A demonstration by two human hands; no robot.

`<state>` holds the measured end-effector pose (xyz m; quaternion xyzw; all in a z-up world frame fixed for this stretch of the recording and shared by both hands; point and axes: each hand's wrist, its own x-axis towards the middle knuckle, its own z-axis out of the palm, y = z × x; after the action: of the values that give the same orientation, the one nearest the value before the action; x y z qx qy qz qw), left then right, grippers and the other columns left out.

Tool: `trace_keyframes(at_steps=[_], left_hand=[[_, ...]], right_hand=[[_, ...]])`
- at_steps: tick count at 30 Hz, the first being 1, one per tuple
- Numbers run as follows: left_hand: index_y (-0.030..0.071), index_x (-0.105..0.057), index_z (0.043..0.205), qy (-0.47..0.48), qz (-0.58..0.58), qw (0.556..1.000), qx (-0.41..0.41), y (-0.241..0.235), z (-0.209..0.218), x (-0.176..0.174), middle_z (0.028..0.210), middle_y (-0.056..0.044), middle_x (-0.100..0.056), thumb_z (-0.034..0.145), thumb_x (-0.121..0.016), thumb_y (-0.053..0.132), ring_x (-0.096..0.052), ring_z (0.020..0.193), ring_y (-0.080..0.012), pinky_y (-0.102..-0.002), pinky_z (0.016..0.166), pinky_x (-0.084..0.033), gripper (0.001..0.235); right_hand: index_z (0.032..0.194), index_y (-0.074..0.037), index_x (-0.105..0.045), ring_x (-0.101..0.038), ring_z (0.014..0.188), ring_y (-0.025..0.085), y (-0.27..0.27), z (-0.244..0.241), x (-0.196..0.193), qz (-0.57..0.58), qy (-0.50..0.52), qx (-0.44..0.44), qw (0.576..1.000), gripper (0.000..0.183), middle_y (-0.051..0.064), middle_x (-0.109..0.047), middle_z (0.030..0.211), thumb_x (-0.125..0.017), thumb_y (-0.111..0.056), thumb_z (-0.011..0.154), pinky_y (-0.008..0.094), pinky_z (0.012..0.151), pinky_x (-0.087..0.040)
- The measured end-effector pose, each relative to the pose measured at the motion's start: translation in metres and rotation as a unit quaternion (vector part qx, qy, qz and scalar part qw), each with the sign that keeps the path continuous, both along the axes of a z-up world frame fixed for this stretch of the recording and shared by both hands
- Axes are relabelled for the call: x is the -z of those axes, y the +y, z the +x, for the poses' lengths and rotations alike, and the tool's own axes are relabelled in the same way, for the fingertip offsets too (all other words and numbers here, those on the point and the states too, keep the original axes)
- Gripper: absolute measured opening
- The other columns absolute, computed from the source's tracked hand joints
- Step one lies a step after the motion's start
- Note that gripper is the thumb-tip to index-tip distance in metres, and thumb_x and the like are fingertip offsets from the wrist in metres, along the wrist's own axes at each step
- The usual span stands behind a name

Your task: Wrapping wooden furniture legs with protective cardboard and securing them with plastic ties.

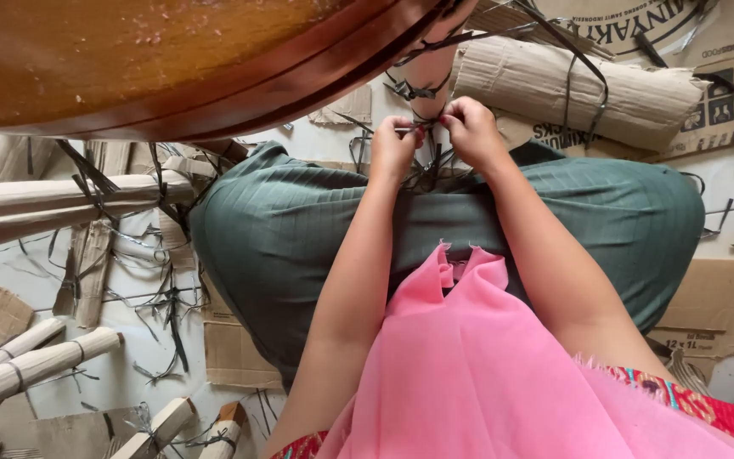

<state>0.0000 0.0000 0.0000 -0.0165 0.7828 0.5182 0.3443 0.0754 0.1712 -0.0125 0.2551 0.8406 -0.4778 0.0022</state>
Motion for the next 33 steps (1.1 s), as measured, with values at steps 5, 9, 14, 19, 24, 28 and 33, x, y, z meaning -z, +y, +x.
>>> trace_keyframes(at_steps=[5,9,14,19,24,28,33], left_hand=[[0.01,-0.073,0.114,-0.03,0.019,0.999,0.021,0.0,0.002,0.008,0.077,-0.001,-0.079,0.092,-0.072,0.025,-0.076,0.075,-0.0072,-0.023,0.075,-0.057,0.027],[0.02,-0.081,0.101,0.016,-0.032,0.998,0.06,0.006,0.004,0.03,0.07,0.003,-0.077,0.091,-0.068,0.026,-0.077,0.078,-0.0149,-0.029,0.078,-0.058,0.018],[0.018,-0.082,0.097,0.002,-0.018,0.999,0.047,0.005,0.003,0.027,0.07,0.001,-0.077,0.09,-0.068,0.026,-0.075,0.079,-0.0155,-0.029,0.079,-0.056,0.017],[0.017,-0.081,0.101,-0.004,-0.02,0.999,0.049,0.005,0.005,0.023,0.07,0.001,-0.078,0.092,-0.068,0.029,-0.076,0.08,-0.0158,-0.028,0.079,-0.056,0.02],[0.017,-0.081,0.104,-0.016,-0.017,0.999,0.039,0.005,0.004,0.013,0.072,0.0,-0.078,0.091,-0.068,0.026,-0.075,0.081,-0.0144,-0.029,0.072,-0.06,0.02],[0.015,-0.081,0.102,-0.012,-0.009,1.0,0.025,0.01,0.002,0.039,0.072,-0.001,-0.077,0.091,-0.068,0.025,-0.074,0.078,-0.0149,-0.03,0.07,-0.061,0.02],[0.019,-0.082,0.093,0.004,-0.02,1.0,0.009,0.01,0.0,0.028,0.065,0.002,-0.073,0.092,-0.067,0.027,-0.069,0.07,-0.013,-0.031,0.068,-0.058,0.017]], right_hand=[[0.104,-0.007,-0.066,-0.067,0.062,0.012,0.003,0.01,0.019,-0.339,-0.081,0.132,0.928,0.011,0.007,-0.067,0.084,-0.068,-0.015,0.097,0.038,0.063,-0.065],[0.113,-0.005,-0.062,-0.072,0.068,0.011,0.004,0.009,-0.006,-0.385,-0.101,0.183,0.899,0.021,0.006,-0.073,0.092,-0.067,-0.021,0.1,0.043,0.071,-0.068],[0.111,-0.005,-0.068,-0.071,0.066,0.008,-0.007,0.003,-0.025,-0.38,-0.093,0.162,0.906,0.029,0.006,-0.076,0.093,-0.076,-0.029,0.095,0.035,0.063,-0.067],[0.108,-0.006,-0.072,-0.07,0.064,0.007,-0.005,0.004,-0.001,-0.379,-0.09,0.17,0.905,0.027,0.005,-0.076,0.087,-0.082,-0.025,0.09,0.03,0.059,-0.066],[0.101,-0.009,-0.074,-0.069,0.063,0.007,-0.009,0.002,-0.023,-0.443,-0.13,0.196,0.865,0.022,0.002,-0.074,0.081,-0.081,-0.018,0.083,0.029,0.059,-0.064],[0.101,-0.008,-0.072,-0.068,0.061,0.006,-0.012,0.004,-0.007,-0.401,-0.11,0.183,0.891,0.02,0.0,-0.073,0.081,-0.08,-0.018,0.086,0.028,0.056,-0.064],[0.092,-0.008,-0.074,-0.065,0.048,0.015,-0.018,-0.008,0.027,-0.188,-0.002,0.178,0.966,0.008,0.007,-0.063,0.059,-0.067,-0.012,0.096,0.029,0.043,-0.06]])
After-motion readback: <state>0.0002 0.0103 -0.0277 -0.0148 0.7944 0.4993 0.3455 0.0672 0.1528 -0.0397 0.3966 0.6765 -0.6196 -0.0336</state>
